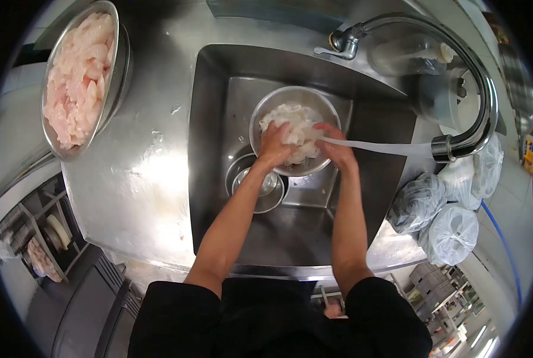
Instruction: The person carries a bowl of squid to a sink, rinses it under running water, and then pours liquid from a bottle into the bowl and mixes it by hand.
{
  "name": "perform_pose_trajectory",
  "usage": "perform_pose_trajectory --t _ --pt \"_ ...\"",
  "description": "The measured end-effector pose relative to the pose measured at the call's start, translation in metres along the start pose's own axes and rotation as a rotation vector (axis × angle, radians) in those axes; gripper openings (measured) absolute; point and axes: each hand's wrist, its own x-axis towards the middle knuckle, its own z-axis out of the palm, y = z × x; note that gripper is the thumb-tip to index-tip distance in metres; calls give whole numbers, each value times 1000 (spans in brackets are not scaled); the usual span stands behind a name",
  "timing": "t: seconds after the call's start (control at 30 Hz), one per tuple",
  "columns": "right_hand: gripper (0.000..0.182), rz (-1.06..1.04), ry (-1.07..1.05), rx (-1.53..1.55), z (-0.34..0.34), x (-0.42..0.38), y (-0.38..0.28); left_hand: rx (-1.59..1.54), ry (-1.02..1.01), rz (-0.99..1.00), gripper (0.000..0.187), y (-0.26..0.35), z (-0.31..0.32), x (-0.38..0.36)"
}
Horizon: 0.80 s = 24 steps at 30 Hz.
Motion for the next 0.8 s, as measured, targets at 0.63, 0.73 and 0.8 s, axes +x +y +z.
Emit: perform_pose_trajectory --t 0.63,0.73,0.8 --pt "48 292 387 616 61 32 20 -681 66 -254 70 1 42 38" --pt "47 358 127 383 20 8 -9 -158 -72 -62 69 33 -13 11" --pt "47 384 -69 275 -8 5 -5 275 -260 -63 73 65 -56 -4"
